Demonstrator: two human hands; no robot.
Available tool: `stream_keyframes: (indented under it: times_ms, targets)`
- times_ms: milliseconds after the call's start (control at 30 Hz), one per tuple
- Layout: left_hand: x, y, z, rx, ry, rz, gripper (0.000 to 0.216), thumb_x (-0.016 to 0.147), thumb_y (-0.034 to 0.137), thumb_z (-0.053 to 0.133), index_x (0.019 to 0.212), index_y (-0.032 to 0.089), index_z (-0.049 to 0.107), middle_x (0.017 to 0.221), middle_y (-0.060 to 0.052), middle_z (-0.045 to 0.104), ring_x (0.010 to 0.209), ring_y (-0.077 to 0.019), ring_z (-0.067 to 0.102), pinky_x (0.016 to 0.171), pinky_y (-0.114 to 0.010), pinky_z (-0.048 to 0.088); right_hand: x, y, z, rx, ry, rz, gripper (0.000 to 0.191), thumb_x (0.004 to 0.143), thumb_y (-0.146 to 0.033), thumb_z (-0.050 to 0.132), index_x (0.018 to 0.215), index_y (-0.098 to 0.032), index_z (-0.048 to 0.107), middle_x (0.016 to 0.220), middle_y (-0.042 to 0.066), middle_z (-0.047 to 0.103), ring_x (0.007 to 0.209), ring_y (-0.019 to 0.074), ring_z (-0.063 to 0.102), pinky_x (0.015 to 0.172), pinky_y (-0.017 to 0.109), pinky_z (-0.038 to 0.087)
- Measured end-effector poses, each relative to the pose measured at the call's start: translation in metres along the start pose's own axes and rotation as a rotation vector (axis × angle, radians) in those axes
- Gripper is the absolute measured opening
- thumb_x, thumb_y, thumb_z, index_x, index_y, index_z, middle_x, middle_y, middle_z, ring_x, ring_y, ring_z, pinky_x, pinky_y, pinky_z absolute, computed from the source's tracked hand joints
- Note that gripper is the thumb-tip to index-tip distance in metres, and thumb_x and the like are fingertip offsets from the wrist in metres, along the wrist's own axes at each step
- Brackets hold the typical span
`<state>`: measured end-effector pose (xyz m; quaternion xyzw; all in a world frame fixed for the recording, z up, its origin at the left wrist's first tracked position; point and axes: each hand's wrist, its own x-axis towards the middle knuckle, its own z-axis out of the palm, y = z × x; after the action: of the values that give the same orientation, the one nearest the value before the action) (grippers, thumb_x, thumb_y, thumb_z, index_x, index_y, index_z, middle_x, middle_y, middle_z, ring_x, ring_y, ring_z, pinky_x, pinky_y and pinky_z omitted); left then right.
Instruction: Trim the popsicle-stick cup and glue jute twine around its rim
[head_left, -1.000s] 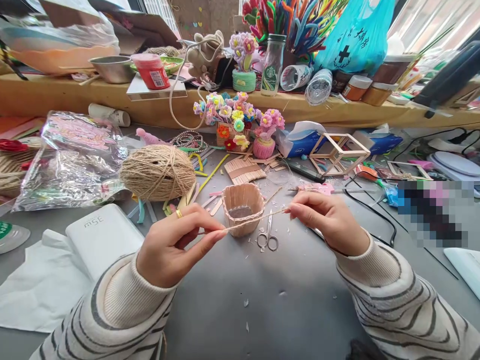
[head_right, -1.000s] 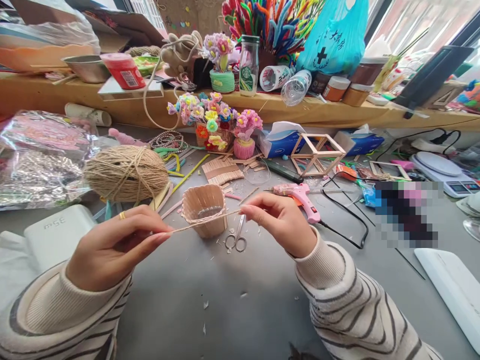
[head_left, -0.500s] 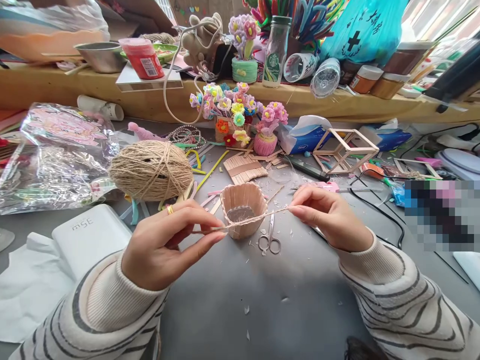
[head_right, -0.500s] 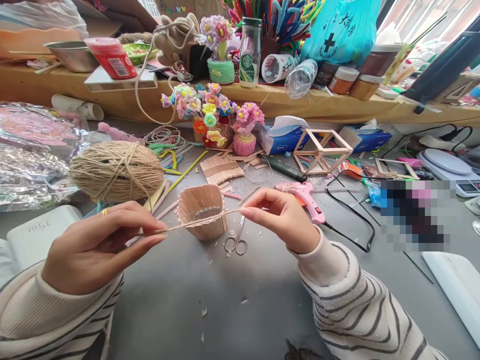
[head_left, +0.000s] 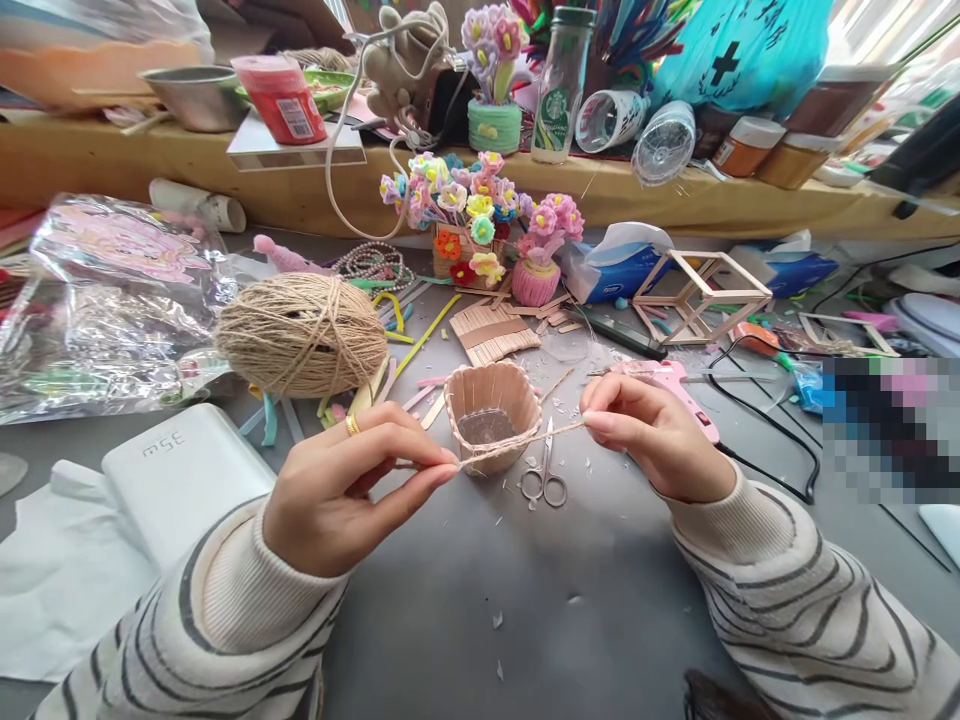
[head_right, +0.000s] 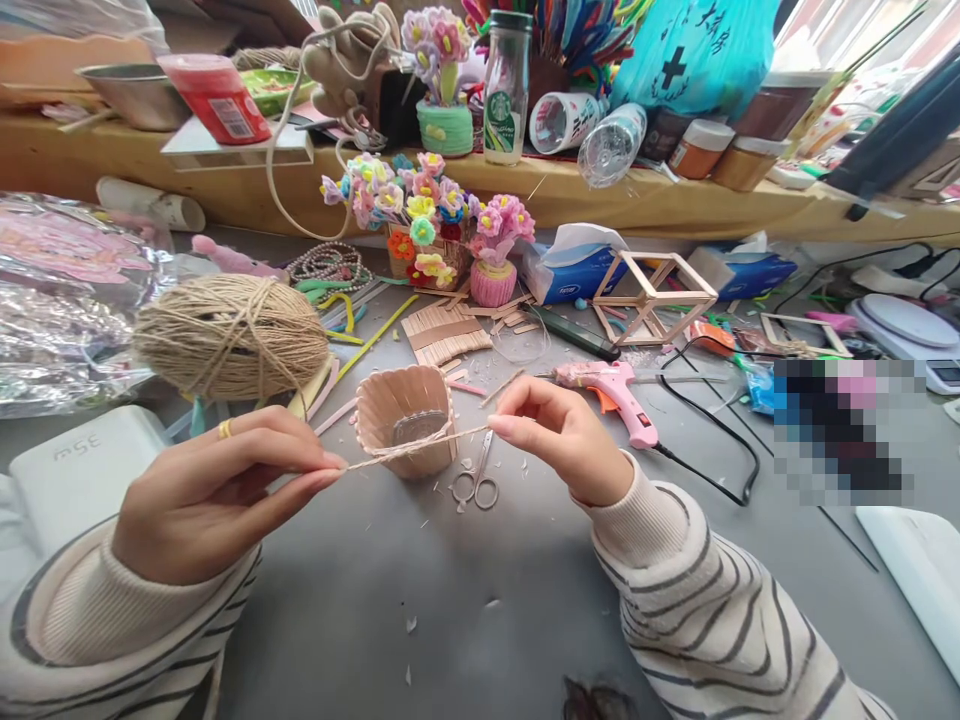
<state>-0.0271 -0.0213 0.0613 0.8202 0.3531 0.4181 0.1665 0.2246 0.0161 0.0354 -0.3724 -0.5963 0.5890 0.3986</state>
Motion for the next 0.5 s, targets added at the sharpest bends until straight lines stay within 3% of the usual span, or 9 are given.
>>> stream_keyframes:
  times_ms: [500]
  targets:
    - [0.001, -0.003, 0.0027, 0.006, 0.011, -0.009, 0.007, 0.072, 0.008, 0.06, 0.074, 0.015, 0.059, 0.062, -0.003, 0.06, 0.052, -0.0087, 0.051, 0.039, -0.018, 0.039, 0.0018, 0.0031, -0.0014, -0.019, 0.003, 0.008, 0.018, 0.072, -0.029, 0.063, 0.065, -0.019, 0.051, 0.065, -0.003, 0.047, 0.055, 0.0071, 0.036, 0.047, 0.021, 0.027]
